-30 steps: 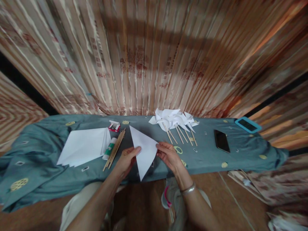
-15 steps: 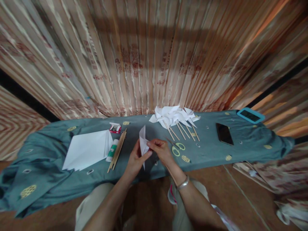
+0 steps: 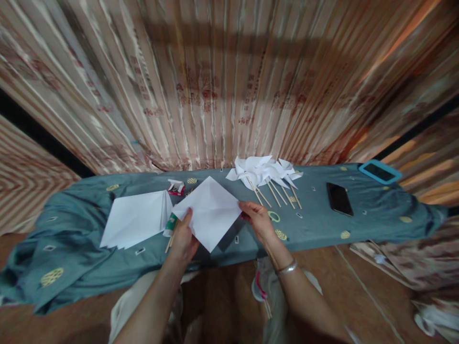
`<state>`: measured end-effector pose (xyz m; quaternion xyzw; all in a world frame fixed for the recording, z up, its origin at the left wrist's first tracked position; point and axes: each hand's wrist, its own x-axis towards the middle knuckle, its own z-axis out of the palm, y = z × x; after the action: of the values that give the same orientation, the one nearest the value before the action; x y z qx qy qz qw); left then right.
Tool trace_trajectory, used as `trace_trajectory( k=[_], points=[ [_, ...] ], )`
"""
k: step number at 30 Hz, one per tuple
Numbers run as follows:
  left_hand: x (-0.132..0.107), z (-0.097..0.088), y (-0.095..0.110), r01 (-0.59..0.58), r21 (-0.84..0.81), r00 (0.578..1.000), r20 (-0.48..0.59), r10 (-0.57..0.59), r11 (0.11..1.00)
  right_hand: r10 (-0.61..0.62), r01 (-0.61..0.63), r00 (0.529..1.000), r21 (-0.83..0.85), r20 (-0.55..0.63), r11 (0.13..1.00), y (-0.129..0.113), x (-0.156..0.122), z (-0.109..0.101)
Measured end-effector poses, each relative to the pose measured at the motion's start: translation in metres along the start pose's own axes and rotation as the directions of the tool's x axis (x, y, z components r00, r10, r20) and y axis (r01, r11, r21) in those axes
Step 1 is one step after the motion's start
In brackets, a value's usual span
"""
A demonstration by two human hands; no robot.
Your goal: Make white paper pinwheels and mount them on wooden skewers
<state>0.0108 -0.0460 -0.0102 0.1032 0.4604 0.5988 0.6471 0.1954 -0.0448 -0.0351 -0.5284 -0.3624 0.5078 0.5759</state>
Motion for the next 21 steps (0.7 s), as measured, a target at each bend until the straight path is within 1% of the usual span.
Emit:
trace_trajectory(
  k=[4, 6, 7, 9, 11, 13, 15, 16, 18, 21],
  points=[
    [-0.003, -0.001, 0.004, 0.023, 0.030, 0.999, 0.024, -0.024, 0.999, -0.036, 0.037, 0.999, -0.195, 0.009, 0.980, 0.013, -0.003, -0.003],
    [-0.003, -0.002, 0.005, 0.005, 0.058, 1.000, 0.013, -0.006, 0.998, -0.052, 0.054, 0.999, -0.349, 0.015, 0.936, 0.013, -0.003, -0.010],
    [-0.002, -0.003, 0.006, -0.008, 0.074, 1.000, -0.004, 0.009, 0.997, -0.063, 0.062, 0.998, -0.439, 0.012, 0.896, 0.010, -0.003, -0.016],
    [-0.002, -0.004, 0.008, -0.041, 0.096, 0.998, -0.046, 0.046, 0.995, -0.092, 0.064, 0.996, -0.627, -0.012, 0.776, 0.002, -0.003, -0.034],
    [-0.001, -0.005, 0.010, -0.037, 0.119, 0.997, -0.059, 0.044, 0.992, -0.128, 0.022, 0.989, -0.788, -0.073, 0.615, -0.008, -0.004, -0.055],
    [-0.001, -0.006, 0.012, -0.037, 0.144, 0.997, -0.069, 0.047, 0.989, -0.132, -0.038, 0.985, -0.891, -0.109, 0.453, -0.013, -0.008, -0.072],
    [0.000, -0.007, 0.014, -0.050, 0.157, 0.995, -0.076, 0.063, 0.986, -0.111, -0.066, 0.988, -0.946, -0.106, 0.318, -0.014, -0.012, -0.081],
    [0.000, -0.008, 0.014, -0.060, 0.152, 0.995, -0.074, 0.072, 0.987, -0.097, -0.065, 0.991, -0.962, -0.094, 0.265, -0.014, -0.014, -0.083],
    [0.002, -0.009, 0.013, -0.074, 0.123, 0.995, -0.063, 0.082, 0.990, -0.076, -0.054, 0.995, -0.981, -0.070, 0.189, -0.011, -0.017, -0.084],
    [0.004, -0.011, 0.011, -0.057, 0.068, 0.998, -0.029, 0.059, 0.996, -0.062, -0.034, 0.997, -0.991, -0.042, 0.131, -0.007, -0.018, -0.084]
  ],
)
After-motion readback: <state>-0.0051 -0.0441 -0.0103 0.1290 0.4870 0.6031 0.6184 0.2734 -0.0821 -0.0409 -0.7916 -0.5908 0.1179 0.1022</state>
